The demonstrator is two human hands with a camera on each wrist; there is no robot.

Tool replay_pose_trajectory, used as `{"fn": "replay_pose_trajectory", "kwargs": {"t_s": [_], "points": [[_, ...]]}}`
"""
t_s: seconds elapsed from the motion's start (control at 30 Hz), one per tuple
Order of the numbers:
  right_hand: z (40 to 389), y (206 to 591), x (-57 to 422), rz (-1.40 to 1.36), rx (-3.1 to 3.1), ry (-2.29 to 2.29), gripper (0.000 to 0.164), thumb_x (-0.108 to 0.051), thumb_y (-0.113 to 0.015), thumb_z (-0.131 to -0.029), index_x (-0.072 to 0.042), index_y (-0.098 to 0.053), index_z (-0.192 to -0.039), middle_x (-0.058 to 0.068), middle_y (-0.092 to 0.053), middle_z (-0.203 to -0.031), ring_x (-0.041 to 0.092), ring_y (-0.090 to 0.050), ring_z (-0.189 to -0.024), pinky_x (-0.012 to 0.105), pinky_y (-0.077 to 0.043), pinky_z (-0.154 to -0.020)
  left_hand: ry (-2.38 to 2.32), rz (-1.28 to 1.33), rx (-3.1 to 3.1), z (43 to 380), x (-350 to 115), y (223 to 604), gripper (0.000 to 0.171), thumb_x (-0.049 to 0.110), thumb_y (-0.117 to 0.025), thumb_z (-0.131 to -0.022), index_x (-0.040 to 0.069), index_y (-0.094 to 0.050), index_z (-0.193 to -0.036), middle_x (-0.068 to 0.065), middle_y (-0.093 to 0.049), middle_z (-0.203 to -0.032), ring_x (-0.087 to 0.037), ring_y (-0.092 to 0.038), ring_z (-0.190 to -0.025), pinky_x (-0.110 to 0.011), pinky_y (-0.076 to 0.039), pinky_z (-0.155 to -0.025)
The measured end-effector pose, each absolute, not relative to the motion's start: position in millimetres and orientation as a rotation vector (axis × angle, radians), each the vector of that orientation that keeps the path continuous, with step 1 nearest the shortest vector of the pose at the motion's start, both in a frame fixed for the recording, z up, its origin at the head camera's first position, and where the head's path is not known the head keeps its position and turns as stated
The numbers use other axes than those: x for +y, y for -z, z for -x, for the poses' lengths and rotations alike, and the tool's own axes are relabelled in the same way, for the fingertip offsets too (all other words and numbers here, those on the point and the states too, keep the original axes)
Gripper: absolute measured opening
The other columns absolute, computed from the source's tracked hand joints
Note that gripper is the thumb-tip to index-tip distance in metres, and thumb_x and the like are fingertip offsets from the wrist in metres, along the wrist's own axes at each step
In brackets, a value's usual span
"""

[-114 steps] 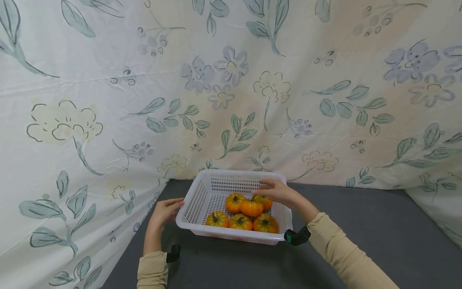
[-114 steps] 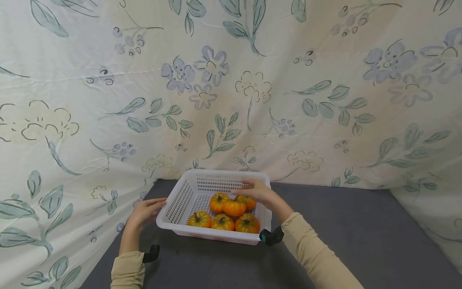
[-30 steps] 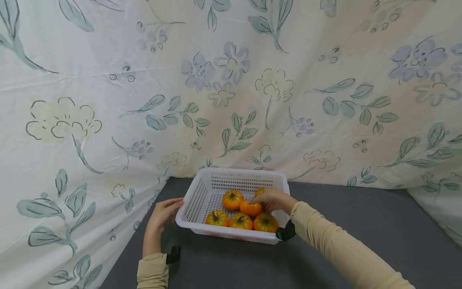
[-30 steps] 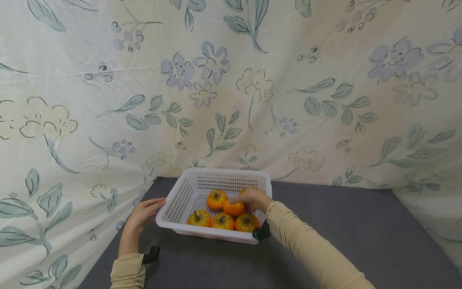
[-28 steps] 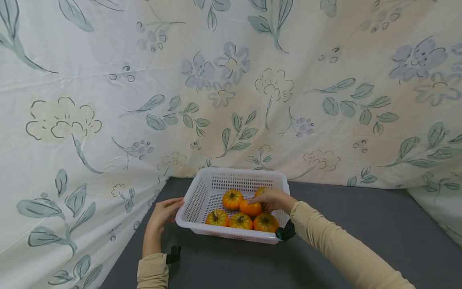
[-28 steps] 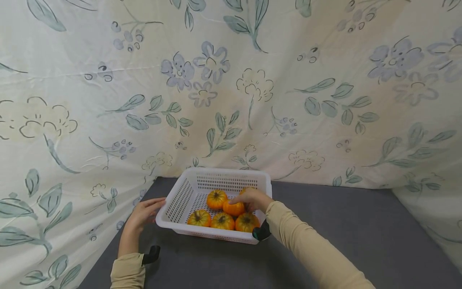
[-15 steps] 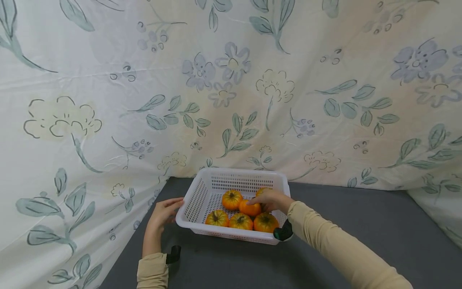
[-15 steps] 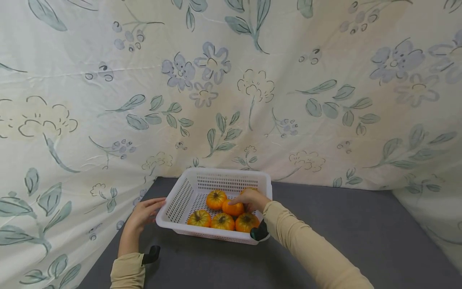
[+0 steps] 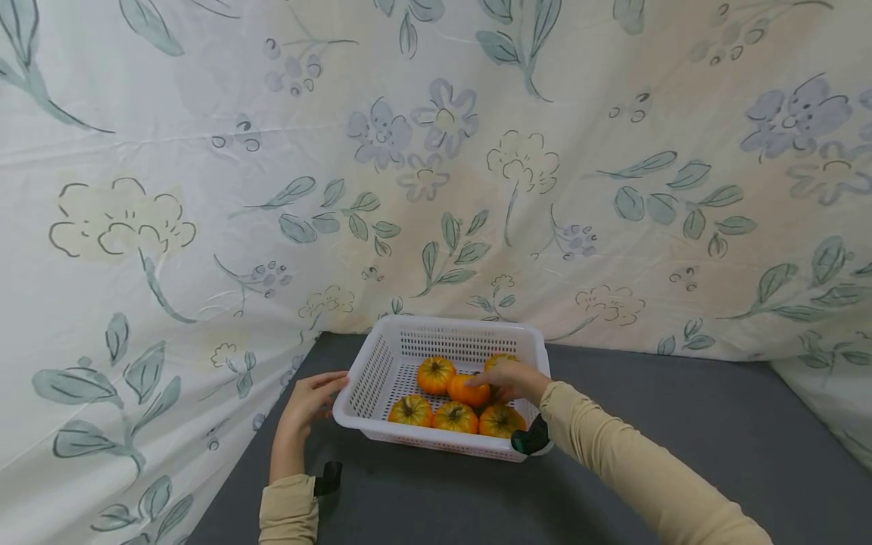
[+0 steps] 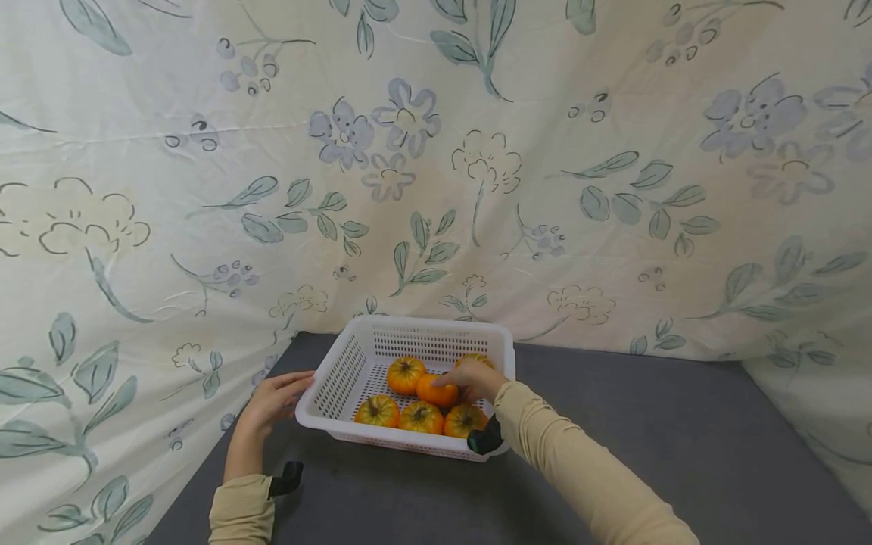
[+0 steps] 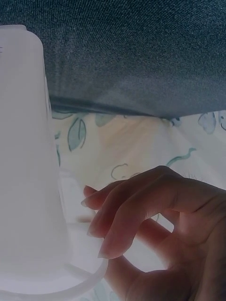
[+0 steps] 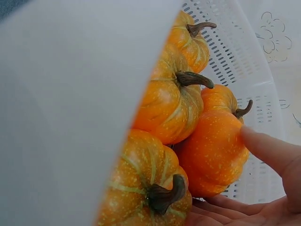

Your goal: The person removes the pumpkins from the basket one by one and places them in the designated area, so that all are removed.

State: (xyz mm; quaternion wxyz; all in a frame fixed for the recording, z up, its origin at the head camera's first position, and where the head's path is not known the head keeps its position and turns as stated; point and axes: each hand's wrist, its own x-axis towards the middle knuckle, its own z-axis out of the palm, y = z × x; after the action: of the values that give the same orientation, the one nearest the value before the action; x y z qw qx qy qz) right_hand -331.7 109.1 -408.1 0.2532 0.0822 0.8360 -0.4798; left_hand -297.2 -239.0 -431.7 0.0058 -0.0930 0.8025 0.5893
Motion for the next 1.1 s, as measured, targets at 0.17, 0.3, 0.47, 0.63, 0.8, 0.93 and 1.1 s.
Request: {"fn": "replay_pose_trajectory", "kwargs": {"t_s": [0.17,0.3,0.47,0.63,0.8,0.93,1.1], "points": [[332.7,410.3,109.0,-0.224,2.233,1.339,0.070,-0.023,-0.072,-0.088,0.014,-0.039,-0.139,0.035,-0.041,-0.144,0.047,-0.044,-0.133,0.050,-0.041,-0.107,-1.849,0.295,2.508,297.4,-238.4,431.3,0.047,0.030,-0.069,-0.091,0.003,-0.062,-0.129,-0.004,-0.072,-0.100,-0.010,-0.067,-0.070,-0.029,-0.051,-0.059],[333.9,411.4,108.8,-0.238,2.215,1.366,0.065,-0.018,-0.072,-0.088,0.014,-0.042,-0.136,0.035,-0.043,-0.142,0.045,-0.045,-0.133,0.050,-0.042,-0.106,-1.849,0.294,2.509,297.5,-238.4,431.5,0.048,0.030,-0.069,-0.091,0.003,-0.062,-0.129,-0.003,-0.072,-0.099,-0.010,-0.067,-0.070,-0.029,-0.051,-0.059],[336.9,413.1,108.7,-0.271,2.216,1.410,0.065,-0.012,-0.075,-0.084,0.013,-0.043,-0.135,0.034,-0.047,-0.140,0.044,-0.049,-0.131,0.048,-0.046,-0.102,-1.855,0.292,2.504,297.5,-238.8,431.6,0.047,0.030,-0.069,-0.091,0.003,-0.062,-0.129,-0.002,-0.072,-0.098,-0.010,-0.067,-0.070,-0.029,-0.051,-0.059],[337.8,411.9,108.3,-0.288,2.239,1.447,0.068,-0.007,-0.079,-0.080,0.010,-0.045,-0.135,0.030,-0.049,-0.138,0.042,-0.052,-0.128,0.046,-0.049,-0.099,-1.853,0.295,2.506,297.9,-239.0,431.6,0.047,0.030,-0.069,-0.091,0.003,-0.063,-0.129,-0.001,-0.072,-0.096,-0.010,-0.066,-0.069,-0.028,-0.051,-0.058],[336.6,407.8,109.1,-0.262,2.337,1.393,0.070,-0.009,-0.082,-0.077,0.006,-0.047,-0.136,0.025,-0.050,-0.136,0.037,-0.055,-0.124,0.043,-0.051,-0.096,-1.860,0.294,2.500,298.2,-238.8,431.5,0.046,0.029,-0.069,-0.091,0.003,-0.063,-0.128,0.001,-0.072,-0.093,-0.009,-0.066,-0.068,-0.028,-0.050,-0.058],[335.1,403.2,110.0,-0.241,2.409,1.320,0.072,-0.015,-0.084,-0.075,0.004,-0.049,-0.135,0.022,-0.051,-0.135,0.034,-0.055,-0.122,0.041,-0.052,-0.096,-1.859,0.292,2.496,297.7,-238.8,431.5,0.047,0.029,-0.069,-0.091,0.003,-0.063,-0.129,-0.001,-0.072,-0.097,-0.010,-0.068,-0.072,-0.028,-0.052,-0.061],[332.0,394.8,111.2,-0.178,2.460,1.278,0.065,-0.017,-0.083,-0.077,0.008,-0.054,-0.130,0.025,-0.053,-0.135,0.037,-0.055,-0.124,0.042,-0.050,-0.098,-1.857,0.297,2.488,296.5,-238.9,431.4,0.049,0.031,-0.070,-0.090,0.003,-0.062,-0.129,-0.004,-0.072,-0.103,-0.011,-0.068,-0.075,-0.029,-0.052,-0.063]]}}
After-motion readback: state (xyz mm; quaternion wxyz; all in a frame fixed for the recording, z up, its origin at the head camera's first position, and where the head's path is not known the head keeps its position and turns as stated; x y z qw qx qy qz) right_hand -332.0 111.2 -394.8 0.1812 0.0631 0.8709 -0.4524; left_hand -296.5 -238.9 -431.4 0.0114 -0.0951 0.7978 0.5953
